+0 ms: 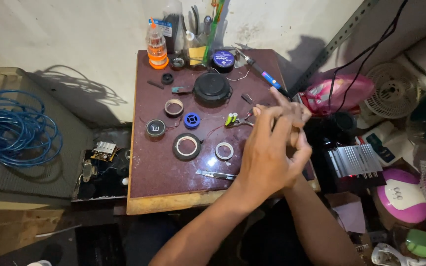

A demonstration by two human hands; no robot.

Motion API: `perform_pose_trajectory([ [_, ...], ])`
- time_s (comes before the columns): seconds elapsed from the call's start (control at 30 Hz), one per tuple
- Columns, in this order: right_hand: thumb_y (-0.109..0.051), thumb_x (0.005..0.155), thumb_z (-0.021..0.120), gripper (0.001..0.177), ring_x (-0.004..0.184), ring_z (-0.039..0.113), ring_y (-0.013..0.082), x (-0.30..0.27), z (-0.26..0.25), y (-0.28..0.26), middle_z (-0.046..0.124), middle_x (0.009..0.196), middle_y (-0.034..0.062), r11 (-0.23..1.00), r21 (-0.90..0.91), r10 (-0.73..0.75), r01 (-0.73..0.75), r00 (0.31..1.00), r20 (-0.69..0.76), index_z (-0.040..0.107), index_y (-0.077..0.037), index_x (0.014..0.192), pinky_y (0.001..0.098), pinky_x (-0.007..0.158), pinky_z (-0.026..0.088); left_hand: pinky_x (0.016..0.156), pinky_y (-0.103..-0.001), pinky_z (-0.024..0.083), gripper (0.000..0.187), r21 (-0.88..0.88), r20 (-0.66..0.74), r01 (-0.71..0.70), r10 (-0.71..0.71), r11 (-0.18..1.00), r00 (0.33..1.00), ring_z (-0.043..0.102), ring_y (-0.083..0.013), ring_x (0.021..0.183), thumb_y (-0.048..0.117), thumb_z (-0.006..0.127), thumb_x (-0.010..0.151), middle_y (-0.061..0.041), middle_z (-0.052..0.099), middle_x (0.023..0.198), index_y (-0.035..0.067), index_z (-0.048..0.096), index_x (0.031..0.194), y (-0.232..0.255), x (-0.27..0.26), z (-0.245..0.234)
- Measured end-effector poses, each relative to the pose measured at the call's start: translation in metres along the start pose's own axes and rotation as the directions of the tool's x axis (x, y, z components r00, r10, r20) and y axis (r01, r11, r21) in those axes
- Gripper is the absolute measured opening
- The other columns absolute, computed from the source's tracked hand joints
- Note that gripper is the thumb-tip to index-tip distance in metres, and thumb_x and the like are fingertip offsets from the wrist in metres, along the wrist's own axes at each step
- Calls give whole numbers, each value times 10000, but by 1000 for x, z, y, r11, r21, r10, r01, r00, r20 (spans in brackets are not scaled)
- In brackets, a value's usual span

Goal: Soldering wires to small electronic components on a repair bench.

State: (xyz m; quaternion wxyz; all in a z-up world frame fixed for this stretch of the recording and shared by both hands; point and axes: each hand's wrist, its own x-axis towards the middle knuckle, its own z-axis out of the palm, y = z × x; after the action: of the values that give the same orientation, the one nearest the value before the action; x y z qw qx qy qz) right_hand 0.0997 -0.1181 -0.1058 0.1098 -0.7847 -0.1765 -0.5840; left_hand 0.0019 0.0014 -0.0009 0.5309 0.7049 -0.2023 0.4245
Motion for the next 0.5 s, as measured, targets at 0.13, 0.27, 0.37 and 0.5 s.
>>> perform_pose_trajectory([
  [0.13,-581,973,719,400,673,460,125,9,-16,-18,765,1177,-219,972,-224,82,-63,994,77,747,-329,1283,336,930,355,1130,-484,491,154,-26,15,-2,3,1000,1000,704,-371,923,87,679,846,-81,567,957,107,636,993,3,-2,1],
  [0.27,-545,968,742,189,798,511,123,14,-25,-24,688,1358,-180,982,-134,151,-136,983,107,796,-398,1075,338,939,363,1172,-509,459,151,15,23,-28,28,999,999,710,-369,970,95,686,862,-103,590,1021,109,653,1009,3,-4,5],
  [0.37,-555,939,776,115,806,502,101,4,-20,-16,652,1370,-256,978,-152,168,-146,975,146,783,-497,1039,330,942,344,1179,-527,446,119,27,45,-23,22,999,999,710,-376,994,118,669,882,-110,607,1059,106,649,999,-1,-8,8],
  [0.5,-460,970,777,619,808,511,115,7,-30,-24,741,917,-203,941,-70,335,-330,888,314,586,-200,1499,340,963,288,954,-454,601,137,26,140,-55,51,998,989,682,-323,808,87,656,853,-55,543,890,148,645,975,-2,-7,2],
])
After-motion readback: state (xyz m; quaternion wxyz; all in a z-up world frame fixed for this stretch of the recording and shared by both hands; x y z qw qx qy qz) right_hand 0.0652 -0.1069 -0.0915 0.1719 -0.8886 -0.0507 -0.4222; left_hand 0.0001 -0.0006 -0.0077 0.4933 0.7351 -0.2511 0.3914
